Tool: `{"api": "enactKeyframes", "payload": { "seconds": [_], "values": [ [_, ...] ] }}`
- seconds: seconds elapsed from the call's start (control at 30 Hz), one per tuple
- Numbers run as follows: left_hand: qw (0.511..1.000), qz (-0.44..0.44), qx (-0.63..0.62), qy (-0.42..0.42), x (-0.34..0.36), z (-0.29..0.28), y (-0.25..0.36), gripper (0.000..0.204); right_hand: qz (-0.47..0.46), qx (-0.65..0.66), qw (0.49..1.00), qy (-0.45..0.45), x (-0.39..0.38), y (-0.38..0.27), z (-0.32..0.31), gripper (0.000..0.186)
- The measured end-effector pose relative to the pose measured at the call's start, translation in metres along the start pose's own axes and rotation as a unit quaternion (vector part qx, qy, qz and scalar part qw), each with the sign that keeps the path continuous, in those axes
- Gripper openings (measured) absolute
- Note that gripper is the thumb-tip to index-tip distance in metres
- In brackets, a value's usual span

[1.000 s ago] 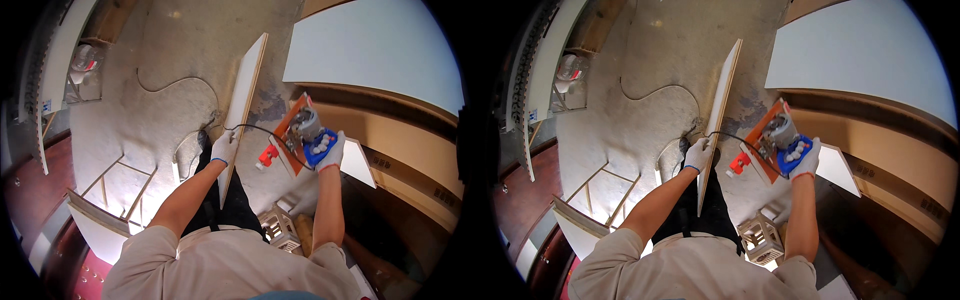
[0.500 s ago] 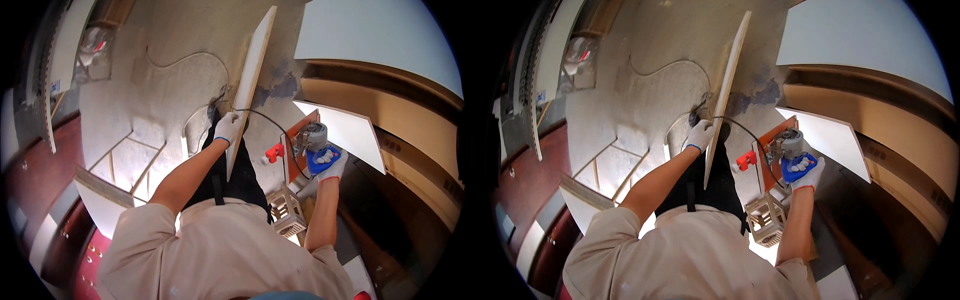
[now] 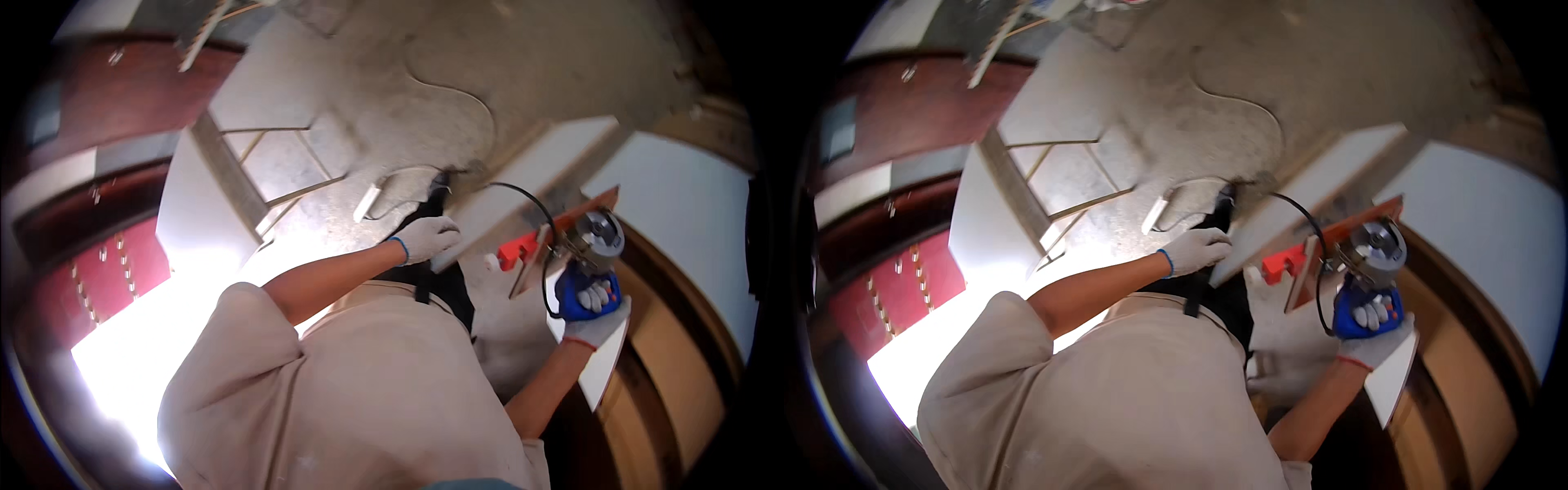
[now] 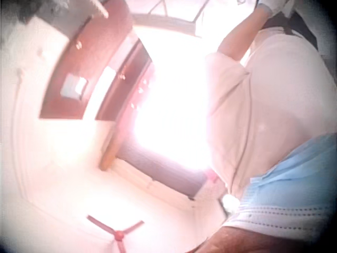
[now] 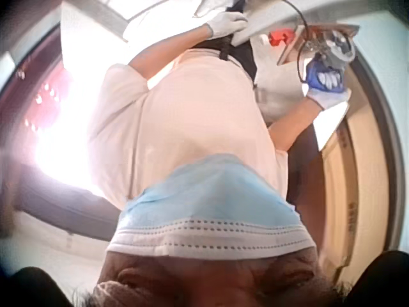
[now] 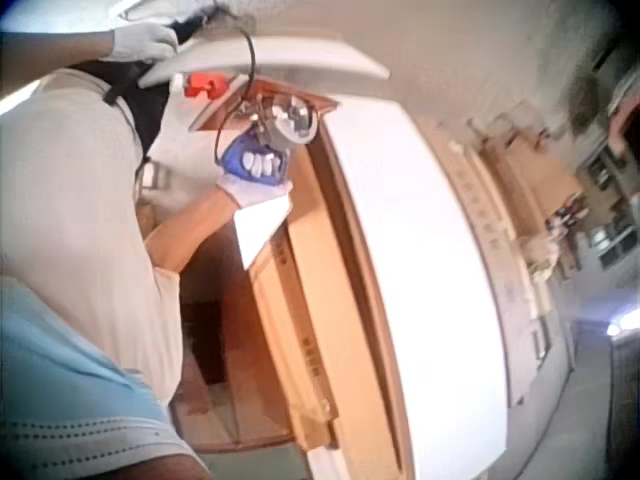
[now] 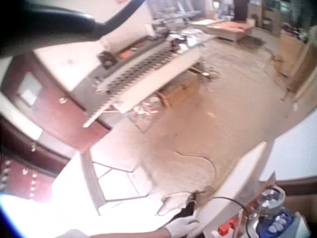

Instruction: The person uses a handheld electric circular saw to cut a long, thin wooden strip placed on the floor. After completing the cut, the person picks up the strip, walks to a workbench, and places it on the surface alongside other tools and materials.

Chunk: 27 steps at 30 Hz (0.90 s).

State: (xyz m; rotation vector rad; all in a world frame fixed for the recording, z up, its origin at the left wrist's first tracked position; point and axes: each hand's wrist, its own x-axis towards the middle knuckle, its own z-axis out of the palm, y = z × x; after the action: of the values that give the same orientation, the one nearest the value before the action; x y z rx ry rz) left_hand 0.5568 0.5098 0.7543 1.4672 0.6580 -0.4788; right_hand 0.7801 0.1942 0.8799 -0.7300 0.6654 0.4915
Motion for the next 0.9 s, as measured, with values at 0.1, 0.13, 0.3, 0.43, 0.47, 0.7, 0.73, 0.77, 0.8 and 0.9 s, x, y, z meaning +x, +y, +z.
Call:
{"api": "enactKeyframes", "payload": {
  "seconds": [0.1, 0.13, 0.3, 0.43, 0.47, 0.7, 0.73, 0.77, 0.8, 0.9],
  "values": [
    [0.986, 0.111, 0.069, 0.107, -0.041, 0.0, -0.005, 0.04, 0.017, -0.024, 0.999, -0.013, -0.04, 0.013, 0.05, 0.052],
    [0.977, 0.142, 0.081, 0.138, -0.053, 0.0, -0.011, 0.04, 0.032, -0.03, 0.999, -0.024, -0.055, 0.015, 0.074, 0.05],
    [0.99, 0.068, -0.084, 0.086, -0.178, -0.004, 0.083, 0.036, 0.08, -0.115, 0.99, 0.01, -0.077, 0.08, 0.15, 0.046],
    [0.965, -0.022, -0.222, 0.139, -0.161, 0.05, 0.134, 0.039, 0.121, -0.107, 0.987, 0.011, -0.017, 0.055, 0.139, 0.048],
    [0.971, -0.025, -0.211, 0.112, -0.169, 0.051, 0.141, 0.039, 0.128, -0.117, 0.985, 0.014, -0.019, 0.056, 0.143, 0.048],
    [0.94, 0.168, -0.079, 0.287, -0.166, 0.073, 0.143, 0.058, 0.183, -0.198, 0.963, 0.018, -0.056, 0.108, 0.191, 0.048],
    [0.935, 0.175, -0.023, 0.308, -0.166, 0.077, 0.166, 0.06, 0.186, -0.196, 0.963, 0.021, -0.059, 0.109, 0.192, 0.048],
    [0.927, 0.181, 0.034, 0.326, -0.166, 0.08, 0.185, 0.062, 0.188, -0.193, 0.963, 0.025, -0.058, 0.108, 0.192, 0.047],
    [0.939, 0.152, 0.016, 0.309, -0.16, 0.077, 0.198, 0.065, 0.184, -0.247, 0.951, -0.013, -0.056, 0.108, 0.195, 0.042],
    [0.943, 0.088, 0.073, 0.312, -0.132, 0.071, 0.201, 0.065, 0.179, -0.245, 0.952, 0.033, -0.063, 0.106, 0.205, 0.038]
  ]
}}
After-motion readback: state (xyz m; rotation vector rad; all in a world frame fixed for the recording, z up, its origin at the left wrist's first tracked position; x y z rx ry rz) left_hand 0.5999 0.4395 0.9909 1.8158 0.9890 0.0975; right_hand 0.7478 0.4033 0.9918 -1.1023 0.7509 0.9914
